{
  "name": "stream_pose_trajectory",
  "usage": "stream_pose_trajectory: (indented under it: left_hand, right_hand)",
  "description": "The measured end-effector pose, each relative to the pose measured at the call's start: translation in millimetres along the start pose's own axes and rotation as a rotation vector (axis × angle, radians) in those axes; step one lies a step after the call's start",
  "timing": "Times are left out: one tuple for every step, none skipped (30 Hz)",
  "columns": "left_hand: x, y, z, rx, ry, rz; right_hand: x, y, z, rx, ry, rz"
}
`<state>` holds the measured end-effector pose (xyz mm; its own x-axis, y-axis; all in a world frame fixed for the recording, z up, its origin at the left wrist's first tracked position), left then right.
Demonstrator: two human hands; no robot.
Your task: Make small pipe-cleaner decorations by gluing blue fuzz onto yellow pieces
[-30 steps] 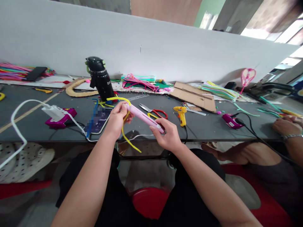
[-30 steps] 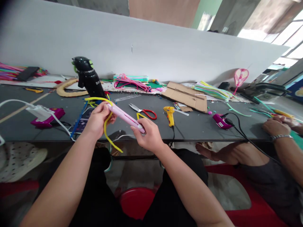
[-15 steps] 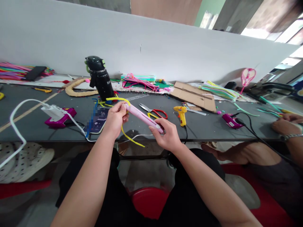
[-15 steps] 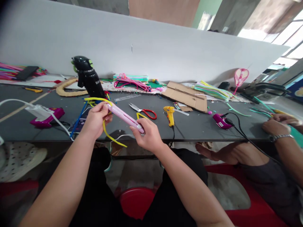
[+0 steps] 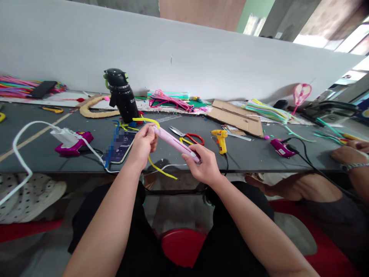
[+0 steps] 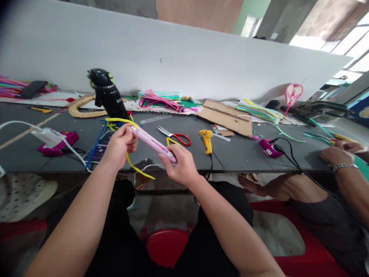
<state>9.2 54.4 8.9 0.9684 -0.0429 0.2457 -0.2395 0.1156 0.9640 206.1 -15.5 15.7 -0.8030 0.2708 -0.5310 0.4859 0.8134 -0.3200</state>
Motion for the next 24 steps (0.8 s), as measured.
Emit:
stream_pose_trajectory:
  left_hand:
    - [0.6, -0.3, 0.0, -0.001, -0.010, 0.001]
    - [1.2, -0.6, 0.1, -0.003, -0.020, 0.004]
    - [1.8, -0.9, 0.1, -0.006, -0.030, 0.007]
    - [2.2, -1.2, 0.2, -0.009, -0.038, 0.011]
    - [2.5, -1.7, 0.2, -0.013, -0.044, 0.013]
    - [2.8, -2.3, 0.2, -0.019, -0.050, 0.012]
    - [3.0, -2.8, 0.1, -0.023, -0.055, 0.009]
    - [3.1, -3.3, 0.1, -0.028, -0.057, 0.005]
    - [3.0, -3.7, 0.1, -0.032, -0.057, 0.002]
    - [2.9, -3.9, 0.1, -0.035, -0.054, 0.000]
    - [2.5, -3.8, 0.2, -0.034, -0.047, 0.001]
    - [2.0, -3.5, 0.3, -0.032, -0.036, 0.000]
    - [1.2, -3.0, 0.5, -0.029, -0.019, 0.000]
    - [0.5, -2.3, 0.8, -0.024, -0.002, 0.000]
    - [-0.2, -1.5, 1.2, -0.018, 0.013, 0.001]
    - [-0.6, -0.7, 1.6, -0.013, 0.024, 0.003]
    - [-0.9, 0.1, 1.9, -0.010, 0.031, 0.005]
    - [-0.8, 0.7, 2.3, -0.008, 0.032, 0.006]
    - [-0.7, 1.3, 2.6, -0.007, 0.031, 0.003]
    - [-0.4, 1.7, 2.9, -0.008, 0.027, -0.003]
    - [-0.2, 2.2, 3.1, -0.007, 0.022, -0.007]
    - [-0.1, 2.7, 3.2, -0.003, 0.017, -0.007]
    - [-0.2, 3.1, 3.3, 0.002, 0.011, -0.003]
    - [-0.5, 3.3, 3.2, 0.006, 0.006, 0.004]
  right_hand:
    - [-0.2, -0.2, -0.1, -0.002, 0.003, -0.001]
    - [-0.3, -0.4, -0.3, -0.005, 0.006, -0.002]
    - [-0.5, -0.7, -0.5, -0.008, 0.008, -0.001]
    - [-0.7, -0.8, -0.7, -0.008, 0.010, 0.000]
    - [-0.8, -0.7, -0.8, -0.006, 0.010, 0.003]
    - [-0.8, -0.6, -0.9, -0.002, 0.008, 0.005]
    - [-0.7, -0.3, -1.0, 0.002, 0.005, 0.007]
    - [-0.6, -0.2, -1.0, 0.005, 0.002, 0.007]
    - [-0.6, -0.1, -1.1, 0.006, 0.001, 0.006]
    - [-0.5, -0.2, -1.1, 0.004, -0.001, 0.006]
    - [-0.6, -0.4, -1.1, 0.001, -0.001, 0.006]
    - [-0.7, -0.8, -1.1, -0.003, 0.001, 0.005]
    - [-0.9, -1.2, -1.1, -0.008, 0.004, 0.003]
    - [-0.9, -1.5, -1.1, -0.011, 0.005, 0.001]
    - [-0.9, -1.7, -1.0, -0.012, 0.005, 0.000]
    - [-0.8, -1.7, -1.0, -0.011, 0.003, -0.001]
    - [-0.6, -1.6, -0.9, -0.009, 0.000, -0.001]
    - [-0.4, -1.5, -0.8, -0.006, -0.003, -0.001]
    - [-0.2, -1.3, -0.8, -0.003, -0.006, -0.001]
    - [-0.2, -1.2, -0.8, -0.002, -0.007, -0.001]
    - [-0.3, -1.2, -0.7, -0.002, -0.007, -0.001]
    - [-0.6, -1.3, -0.6, -0.002, -0.006, 0.000]
    - [-0.9, -1.4, -0.5, -0.002, -0.005, 0.001]
    - [-1.4, -1.5, -0.3, -0.002, -0.003, 0.002]
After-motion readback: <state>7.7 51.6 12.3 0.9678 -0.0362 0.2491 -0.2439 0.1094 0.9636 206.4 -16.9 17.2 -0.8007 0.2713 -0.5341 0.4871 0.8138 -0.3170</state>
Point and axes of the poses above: each hand's wrist, its own z-axis away from the middle knuckle, its own x-axis out of the palm, y = z × x, the point moved 6 cm from there along -z, towards the middle knuckle, and after that the axes turned 15 degrees about -x, right-handed, at the moved point
